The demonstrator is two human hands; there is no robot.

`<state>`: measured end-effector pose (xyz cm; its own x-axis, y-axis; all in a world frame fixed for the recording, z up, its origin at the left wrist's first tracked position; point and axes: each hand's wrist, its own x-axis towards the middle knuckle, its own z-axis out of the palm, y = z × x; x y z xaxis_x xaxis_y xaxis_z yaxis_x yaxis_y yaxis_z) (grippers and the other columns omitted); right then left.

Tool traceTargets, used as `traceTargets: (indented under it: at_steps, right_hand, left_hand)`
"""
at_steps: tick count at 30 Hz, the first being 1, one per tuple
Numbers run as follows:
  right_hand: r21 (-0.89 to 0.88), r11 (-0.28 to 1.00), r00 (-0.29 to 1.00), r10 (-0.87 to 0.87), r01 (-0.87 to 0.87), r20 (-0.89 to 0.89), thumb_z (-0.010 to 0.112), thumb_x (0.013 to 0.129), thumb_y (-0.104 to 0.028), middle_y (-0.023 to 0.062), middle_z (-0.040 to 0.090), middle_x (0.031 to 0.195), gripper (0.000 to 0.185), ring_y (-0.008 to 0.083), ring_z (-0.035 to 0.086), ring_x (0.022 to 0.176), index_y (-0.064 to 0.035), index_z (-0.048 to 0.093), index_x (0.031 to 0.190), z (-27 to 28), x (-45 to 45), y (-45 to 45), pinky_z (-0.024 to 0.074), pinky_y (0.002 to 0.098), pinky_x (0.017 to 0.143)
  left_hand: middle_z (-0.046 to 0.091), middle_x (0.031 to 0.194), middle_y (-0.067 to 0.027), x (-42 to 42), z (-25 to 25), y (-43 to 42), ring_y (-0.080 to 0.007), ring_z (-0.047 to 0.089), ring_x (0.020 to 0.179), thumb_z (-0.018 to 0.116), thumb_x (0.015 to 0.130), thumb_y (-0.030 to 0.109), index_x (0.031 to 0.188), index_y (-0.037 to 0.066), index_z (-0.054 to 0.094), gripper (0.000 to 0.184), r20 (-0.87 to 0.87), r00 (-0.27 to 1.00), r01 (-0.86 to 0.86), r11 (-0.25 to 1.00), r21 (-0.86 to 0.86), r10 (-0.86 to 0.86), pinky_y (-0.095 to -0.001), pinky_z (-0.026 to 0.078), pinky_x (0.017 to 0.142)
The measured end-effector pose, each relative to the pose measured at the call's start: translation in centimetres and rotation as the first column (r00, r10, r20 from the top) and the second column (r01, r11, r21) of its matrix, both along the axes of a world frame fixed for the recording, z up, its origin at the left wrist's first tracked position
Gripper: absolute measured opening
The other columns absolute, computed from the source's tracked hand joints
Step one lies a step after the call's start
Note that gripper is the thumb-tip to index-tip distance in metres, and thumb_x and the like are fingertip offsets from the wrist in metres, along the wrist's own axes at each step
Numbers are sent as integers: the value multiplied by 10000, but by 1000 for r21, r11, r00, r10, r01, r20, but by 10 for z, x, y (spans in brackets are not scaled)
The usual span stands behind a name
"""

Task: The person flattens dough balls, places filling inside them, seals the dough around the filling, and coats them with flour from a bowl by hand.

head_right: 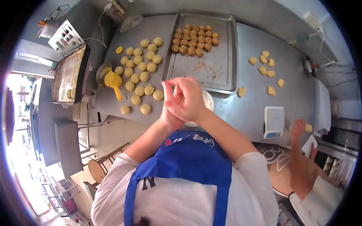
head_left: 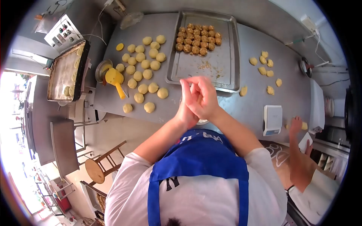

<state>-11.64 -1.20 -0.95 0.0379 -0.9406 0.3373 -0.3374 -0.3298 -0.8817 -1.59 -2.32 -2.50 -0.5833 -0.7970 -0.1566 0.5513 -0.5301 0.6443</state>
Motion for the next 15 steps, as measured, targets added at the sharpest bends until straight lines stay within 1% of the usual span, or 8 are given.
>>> traceTargets:
  at_steps: [3, 4, 7, 8, 9, 11, 13, 15]
  right_hand:
    - [-232, 973, 1000, 6, -7, -3, 739, 705, -281, 52, 611, 734, 351, 206, 526, 660, -93, 651, 989, -13, 6, -14, 386, 343, 635]
    - [17, 999, 999, 33, -33, 32, 725, 751, -263, 60, 621, 750, 272, 224, 540, 698, -101, 641, 951, -16, 11, -10, 392, 351, 659]
    - [-33, 999, 1000, -23, 23, 12, 704, 806, -238, 80, 644, 830, 208, 253, 574, 782, -115, 662, 969, -19, 18, -22, 424, 376, 738]
    - [219, 974, 934, -30, -52, 355, 700, 830, -247, 85, 650, 914, 176, 278, 598, 876, -131, 689, 962, -24, 20, -29, 440, 414, 826]
    - [222, 973, 934, -24, -59, 357, 700, 830, -247, 85, 650, 914, 176, 278, 598, 876, -131, 689, 962, -21, 10, -32, 440, 414, 826]
    - [-335, 917, 951, 123, -218, -284, 763, 717, -109, 51, 637, 889, 336, 258, 596, 787, -68, 670, 1037, -5, -20, -40, 464, 388, 774]
    - [-283, 929, 963, 191, -240, -191, 803, 739, -189, 61, 648, 915, 205, 285, 614, 860, -133, 699, 907, 1, -20, -30, 456, 418, 861]
    - [-356, 911, 966, 136, -209, -219, 839, 688, -158, 43, 644, 835, 241, 268, 614, 776, -141, 685, 873, -4, -16, -38, 466, 405, 846]
  left_hand:
    - [520, 1308, -43, 9, 7, 13, -171, 525, 1225, 239, 964, 743, 1289, 106, 493, 759, 17, 996, -88, 987, 136, 86, -333, 459, 1013]
    - [426, 1472, -89, 15, -1, 11, -247, 424, 1374, 268, 946, 757, 1410, 152, 421, 777, 16, 999, -34, 994, 104, 32, -407, 369, 1128]
    - [519, 1341, -75, 19, -11, -10, -217, 523, 1256, 289, 954, 748, 1358, 92, 470, 792, -120, 989, 111, 968, 224, -86, -364, 459, 1031]
    - [442, 1480, -111, 30, -17, -17, -299, 441, 1373, 321, 881, 826, 1473, 153, 377, 898, -200, 946, 312, 880, 358, -254, -438, 372, 1135]
    - [442, 1480, -111, 37, -15, -19, -299, 441, 1373, 321, 881, 826, 1473, 153, 377, 898, -199, 948, 305, 881, 361, -247, -438, 372, 1135]
    - [439, 1485, -148, 50, -8, -21, -338, 447, 1365, 324, 804, 900, 1508, 130, 333, 1045, -7, 972, 219, 888, 404, -237, -479, 345, 1147]
    - [410, 1507, -175, 58, -9, -28, -330, 430, 1376, 253, 720, 971, 1504, 77, 339, 1192, -480, 876, 275, 860, 429, -41, -463, 324, 1158]
    - [429, 1494, -173, 47, -3, -36, -323, 426, 1378, 266, 750, 951, 1488, 44, 361, 1173, -229, 950, -89, 884, 459, 214, -458, 330, 1154]
